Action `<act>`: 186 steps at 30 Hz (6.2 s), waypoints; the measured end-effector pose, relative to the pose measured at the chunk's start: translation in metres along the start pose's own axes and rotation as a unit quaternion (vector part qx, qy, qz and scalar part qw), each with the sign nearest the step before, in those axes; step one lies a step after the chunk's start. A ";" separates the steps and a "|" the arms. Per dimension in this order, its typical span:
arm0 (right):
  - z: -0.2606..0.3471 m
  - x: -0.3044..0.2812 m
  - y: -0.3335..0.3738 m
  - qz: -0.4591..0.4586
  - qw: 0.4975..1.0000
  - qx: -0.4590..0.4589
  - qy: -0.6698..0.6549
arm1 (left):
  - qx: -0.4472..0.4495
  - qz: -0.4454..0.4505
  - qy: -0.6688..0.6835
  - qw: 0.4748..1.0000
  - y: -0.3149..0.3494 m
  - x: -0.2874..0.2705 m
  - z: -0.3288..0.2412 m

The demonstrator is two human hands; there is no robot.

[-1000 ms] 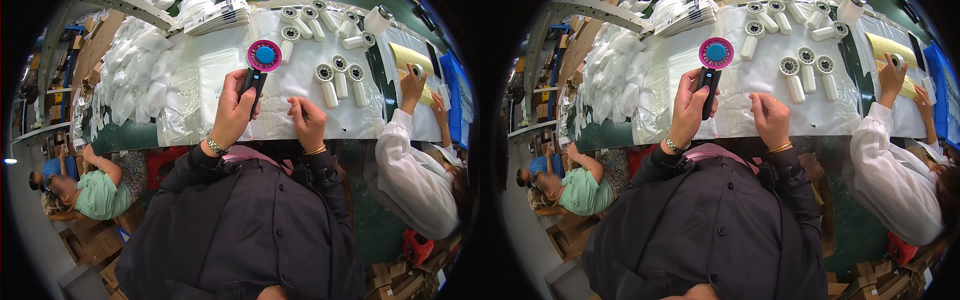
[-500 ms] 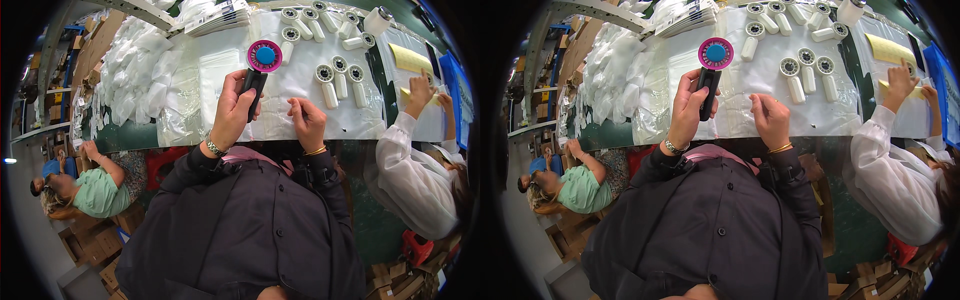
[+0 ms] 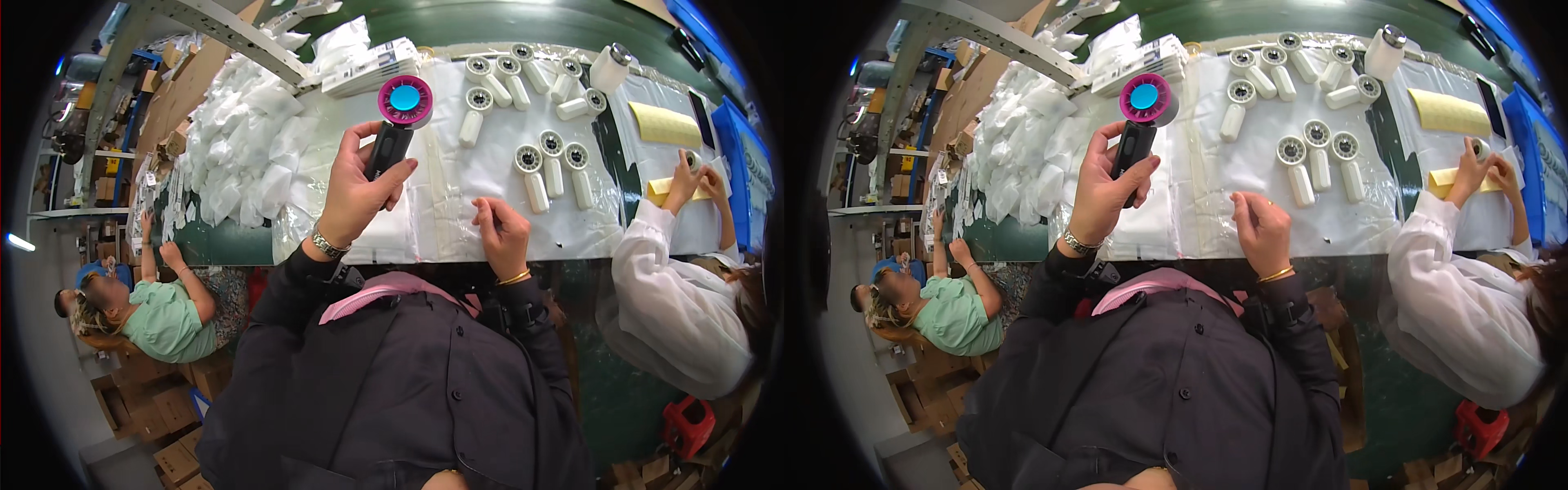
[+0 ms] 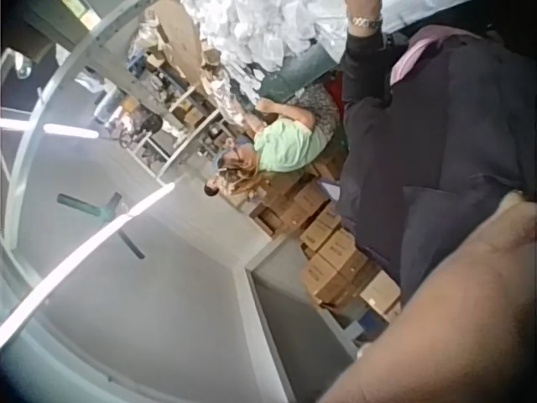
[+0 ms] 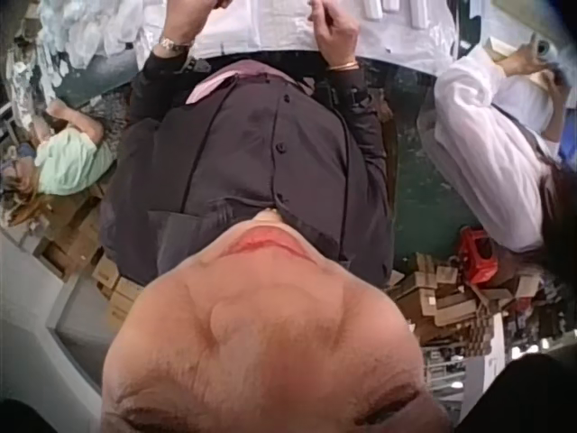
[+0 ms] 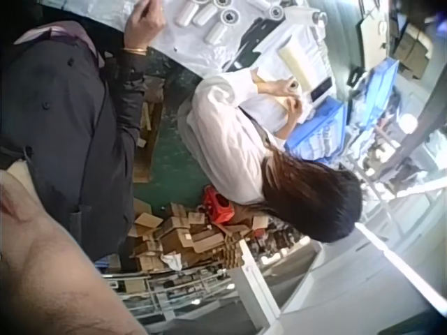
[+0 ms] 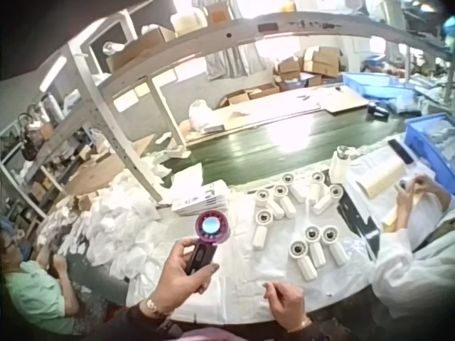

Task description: Packaging hair dryers and their components into plastic bags on a manufacturing line.

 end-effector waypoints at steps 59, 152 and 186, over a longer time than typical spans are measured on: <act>0.009 -0.002 -0.006 0.021 0.994 -0.077 0.077 | -0.029 0.073 0.135 0.988 -0.385 0.127 0.078; 0.051 0.019 -0.015 -0.036 0.787 0.075 0.611 | 0.360 -0.054 -0.382 0.850 0.084 -0.084 0.121; 0.049 0.080 0.101 0.154 0.976 -0.138 0.065 | 0.292 -0.065 -0.285 0.911 0.071 -0.083 0.127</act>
Point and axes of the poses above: each hand's wrist, its own y-axis away from the middle knuckle, its own x-axis out of the palm, z = x × y, the point moved 4 cm from there along -y, towards the middle knuckle, and after that the axes turned 9 degrees about -z, right-handed, at the moved point
